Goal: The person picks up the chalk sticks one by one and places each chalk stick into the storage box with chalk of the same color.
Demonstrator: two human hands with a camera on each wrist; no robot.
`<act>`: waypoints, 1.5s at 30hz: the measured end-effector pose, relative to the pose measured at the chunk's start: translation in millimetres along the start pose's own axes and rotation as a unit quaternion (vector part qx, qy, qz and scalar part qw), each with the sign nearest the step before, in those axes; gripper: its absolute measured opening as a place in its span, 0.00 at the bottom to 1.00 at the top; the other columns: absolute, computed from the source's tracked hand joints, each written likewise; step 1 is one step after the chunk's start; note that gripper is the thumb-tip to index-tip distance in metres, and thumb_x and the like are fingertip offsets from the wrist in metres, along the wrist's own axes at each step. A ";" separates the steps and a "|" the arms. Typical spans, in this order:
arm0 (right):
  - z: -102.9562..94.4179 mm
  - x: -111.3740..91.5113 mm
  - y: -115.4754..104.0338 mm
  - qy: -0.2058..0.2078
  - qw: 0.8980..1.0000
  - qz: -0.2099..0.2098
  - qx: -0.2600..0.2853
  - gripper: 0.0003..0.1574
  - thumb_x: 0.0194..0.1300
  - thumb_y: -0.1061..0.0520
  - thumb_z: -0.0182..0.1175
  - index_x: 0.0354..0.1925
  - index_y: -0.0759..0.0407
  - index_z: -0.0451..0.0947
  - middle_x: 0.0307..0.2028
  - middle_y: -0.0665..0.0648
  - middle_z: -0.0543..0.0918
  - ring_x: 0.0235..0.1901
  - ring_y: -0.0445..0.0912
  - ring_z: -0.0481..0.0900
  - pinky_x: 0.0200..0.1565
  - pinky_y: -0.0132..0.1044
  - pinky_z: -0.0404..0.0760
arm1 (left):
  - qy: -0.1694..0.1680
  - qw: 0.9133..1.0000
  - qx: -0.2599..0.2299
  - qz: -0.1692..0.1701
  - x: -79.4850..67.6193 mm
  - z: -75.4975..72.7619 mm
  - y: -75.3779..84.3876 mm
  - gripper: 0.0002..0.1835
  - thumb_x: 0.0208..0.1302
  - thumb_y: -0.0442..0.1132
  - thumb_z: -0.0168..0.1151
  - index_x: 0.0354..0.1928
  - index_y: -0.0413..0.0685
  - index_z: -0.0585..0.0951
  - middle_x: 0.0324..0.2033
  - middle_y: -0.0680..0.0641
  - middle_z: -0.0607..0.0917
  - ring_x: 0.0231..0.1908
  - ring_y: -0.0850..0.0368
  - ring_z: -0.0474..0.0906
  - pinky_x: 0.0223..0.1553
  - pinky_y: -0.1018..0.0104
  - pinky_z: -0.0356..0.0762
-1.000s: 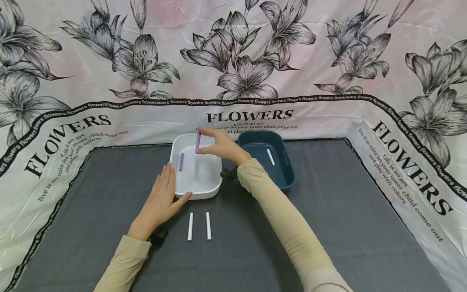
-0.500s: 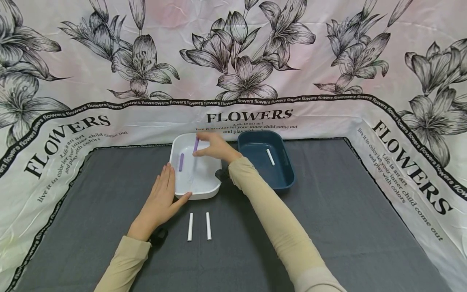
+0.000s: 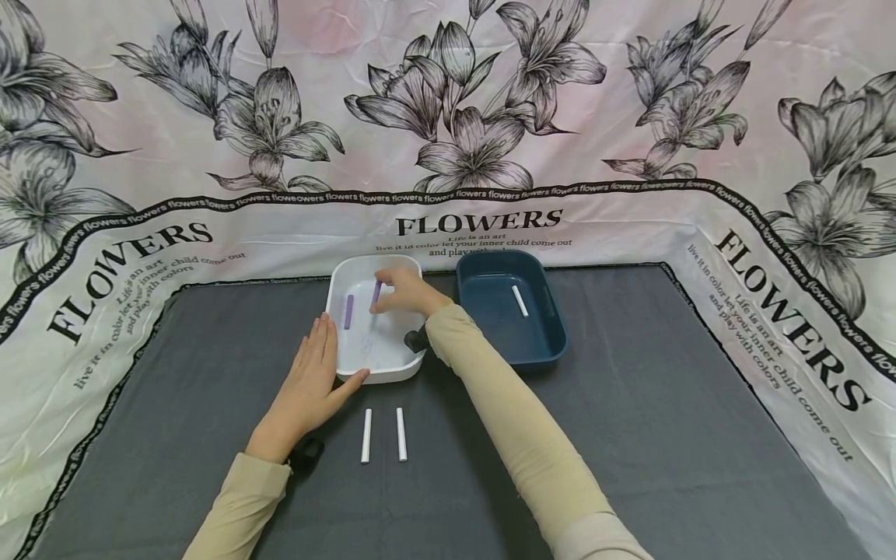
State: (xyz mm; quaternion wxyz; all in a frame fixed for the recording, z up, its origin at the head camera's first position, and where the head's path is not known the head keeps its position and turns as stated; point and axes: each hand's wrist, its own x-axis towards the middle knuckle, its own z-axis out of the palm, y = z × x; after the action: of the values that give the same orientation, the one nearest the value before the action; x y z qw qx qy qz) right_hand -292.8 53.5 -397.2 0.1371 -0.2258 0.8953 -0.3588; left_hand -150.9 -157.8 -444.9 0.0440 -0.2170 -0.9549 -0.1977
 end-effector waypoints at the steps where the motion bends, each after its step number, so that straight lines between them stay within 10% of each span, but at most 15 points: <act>1: 1.0 0.7 -0.2 -0.003 1.000 0.001 -0.005 0.47 0.59 0.58 0.71 0.70 0.70 0.63 0.68 0.64 0.70 0.67 0.56 0.68 0.67 0.39 0.66 | 0.000 1.000 0.001 -0.001 -0.2 -0.2 0.3 0.55 0.70 0.65 0.52 0.75 0.27 0.41 0.76 0.31 0.40 0.76 0.38 0.35 0.72 0.39 0.42; 29: 24.9 2.0 -14.8 -0.034 0.982 0.107 -0.149 0.44 0.61 0.52 0.72 0.72 0.53 0.67 0.68 0.55 0.71 0.68 0.50 0.67 0.68 0.41 0.65 | -0.003 1.000 0.002 0.002 0.3 1.9 1.2 0.54 0.70 0.63 0.53 0.75 0.28 0.40 0.76 0.32 0.39 0.76 0.38 0.34 0.73 0.41 0.41; 45: 38.5 3.6 -6.1 0.009 0.975 0.083 -0.205 0.47 0.54 0.52 0.76 0.70 0.51 0.70 0.65 0.54 0.76 0.64 0.52 0.72 0.66 0.39 0.67 | 0.015 1.000 0.000 0.006 -0.8 6.2 -2.6 0.55 0.70 0.65 0.52 0.75 0.28 0.41 0.76 0.31 0.40 0.76 0.37 0.36 0.72 0.40 0.42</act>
State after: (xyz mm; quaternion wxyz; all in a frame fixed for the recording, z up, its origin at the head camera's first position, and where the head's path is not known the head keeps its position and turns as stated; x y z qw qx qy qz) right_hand -278.3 25.5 -420.4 0.1089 -0.1708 0.9666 -0.1571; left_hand -151.4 -157.8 -451.7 0.0596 -0.2192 -0.9530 -0.2003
